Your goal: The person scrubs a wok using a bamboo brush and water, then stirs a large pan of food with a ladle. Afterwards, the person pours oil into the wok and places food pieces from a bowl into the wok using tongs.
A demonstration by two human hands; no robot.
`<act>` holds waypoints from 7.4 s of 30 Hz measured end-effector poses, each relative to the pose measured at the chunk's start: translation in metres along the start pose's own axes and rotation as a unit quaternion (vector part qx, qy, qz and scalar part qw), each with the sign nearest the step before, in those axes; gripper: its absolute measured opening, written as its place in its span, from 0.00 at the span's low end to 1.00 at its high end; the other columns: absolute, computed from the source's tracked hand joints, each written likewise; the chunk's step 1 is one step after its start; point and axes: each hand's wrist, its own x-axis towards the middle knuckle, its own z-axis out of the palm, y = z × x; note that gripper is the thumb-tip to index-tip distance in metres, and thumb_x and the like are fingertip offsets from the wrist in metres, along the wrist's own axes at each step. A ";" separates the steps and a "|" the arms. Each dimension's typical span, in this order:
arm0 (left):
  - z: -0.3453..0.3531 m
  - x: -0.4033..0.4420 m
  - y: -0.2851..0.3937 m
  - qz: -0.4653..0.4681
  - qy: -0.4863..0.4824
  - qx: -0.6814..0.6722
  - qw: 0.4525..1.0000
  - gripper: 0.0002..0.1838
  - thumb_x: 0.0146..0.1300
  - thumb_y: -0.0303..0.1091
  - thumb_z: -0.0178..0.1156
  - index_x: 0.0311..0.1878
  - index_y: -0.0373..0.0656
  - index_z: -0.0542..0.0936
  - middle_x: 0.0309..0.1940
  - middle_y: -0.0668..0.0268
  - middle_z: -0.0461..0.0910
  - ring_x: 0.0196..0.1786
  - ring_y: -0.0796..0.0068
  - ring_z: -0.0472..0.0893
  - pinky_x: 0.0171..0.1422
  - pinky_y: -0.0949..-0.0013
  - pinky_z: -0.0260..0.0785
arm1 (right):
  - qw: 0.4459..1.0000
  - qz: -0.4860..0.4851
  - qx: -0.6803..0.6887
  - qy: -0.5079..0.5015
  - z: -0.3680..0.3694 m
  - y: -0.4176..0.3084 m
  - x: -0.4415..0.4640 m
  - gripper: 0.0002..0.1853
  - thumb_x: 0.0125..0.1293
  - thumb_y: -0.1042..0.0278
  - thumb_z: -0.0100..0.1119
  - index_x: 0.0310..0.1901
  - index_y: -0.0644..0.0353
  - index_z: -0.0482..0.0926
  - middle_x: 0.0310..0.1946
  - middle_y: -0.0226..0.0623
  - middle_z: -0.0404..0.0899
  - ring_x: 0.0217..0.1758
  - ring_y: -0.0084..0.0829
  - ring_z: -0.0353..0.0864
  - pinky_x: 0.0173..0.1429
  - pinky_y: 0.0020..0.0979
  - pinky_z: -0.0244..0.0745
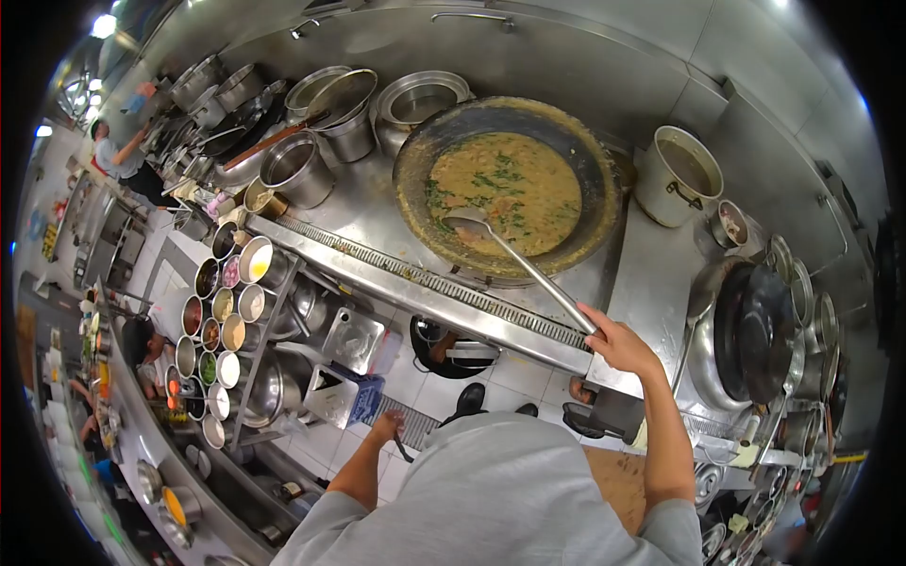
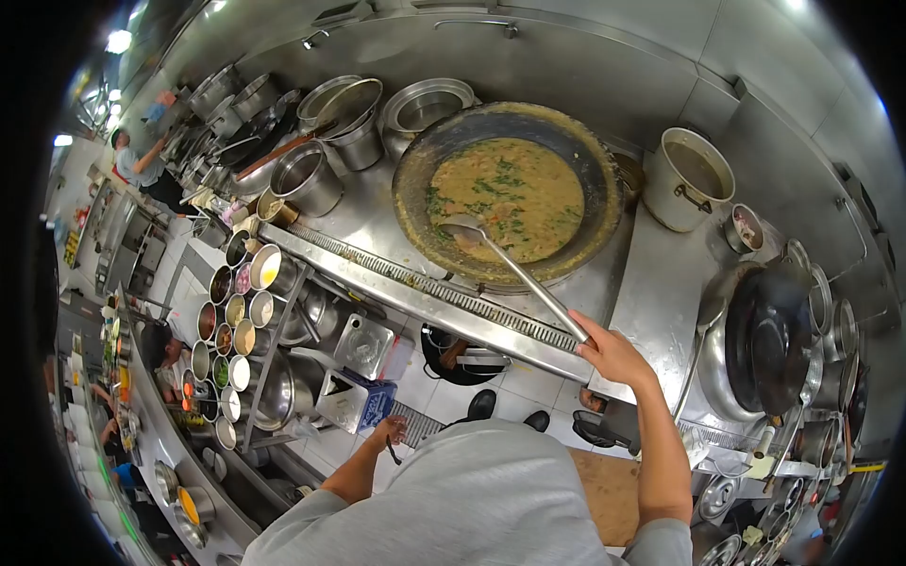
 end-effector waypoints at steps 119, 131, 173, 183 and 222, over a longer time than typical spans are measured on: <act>-0.048 -0.018 -0.052 -0.084 -0.008 -0.019 0.996 0.18 0.68 0.36 0.55 0.60 0.47 0.71 0.39 0.65 0.81 0.34 0.71 0.81 0.34 0.63 0.75 | 0.888 0.369 0.262 -0.081 -0.064 -0.102 -0.049 0.31 0.72 0.65 0.51 0.74 0.43 0.55 0.21 0.25 0.62 0.13 0.16 0.60 0.13 0.23 0.61; -0.037 0.030 0.002 0.042 -0.016 0.040 0.998 0.21 0.63 0.33 0.57 0.60 0.48 0.72 0.38 0.70 0.80 0.35 0.77 0.80 0.34 0.68 0.75 | 0.931 0.296 -0.128 -0.168 -0.116 -0.139 -0.049 0.36 0.69 0.67 0.54 0.74 0.47 0.48 0.22 0.37 0.75 0.14 0.25 0.72 0.17 0.29 0.68; 0.009 -0.056 -0.020 -0.026 0.046 0.006 0.999 0.23 0.64 0.33 0.56 0.63 0.46 0.71 0.41 0.64 0.81 0.38 0.72 0.81 0.35 0.68 0.74 | 0.948 0.247 0.104 -0.171 -0.010 -0.062 0.011 0.32 0.67 0.74 0.48 0.71 0.54 0.51 0.17 0.33 0.70 0.10 0.25 0.70 0.13 0.28 0.66; -0.014 -0.052 -0.014 -0.047 0.044 0.018 0.998 0.23 0.62 0.30 0.57 0.62 0.47 0.72 0.41 0.63 0.81 0.33 0.73 0.81 0.31 0.67 0.73 | 0.835 0.316 0.398 -0.210 0.002 -0.062 0.032 0.27 0.68 0.71 0.47 0.69 0.48 0.58 0.17 0.23 0.62 0.11 0.16 0.61 0.13 0.24 0.58; -0.047 -0.012 -0.008 -0.012 0.012 0.036 0.999 0.22 0.65 0.34 0.55 0.62 0.48 0.70 0.43 0.65 0.82 0.38 0.72 0.82 0.37 0.64 0.76 | 0.916 0.286 0.246 -0.138 0.040 -0.094 0.025 0.25 0.65 0.75 0.49 0.63 0.56 0.58 0.17 0.27 0.61 0.13 0.19 0.64 0.13 0.29 0.64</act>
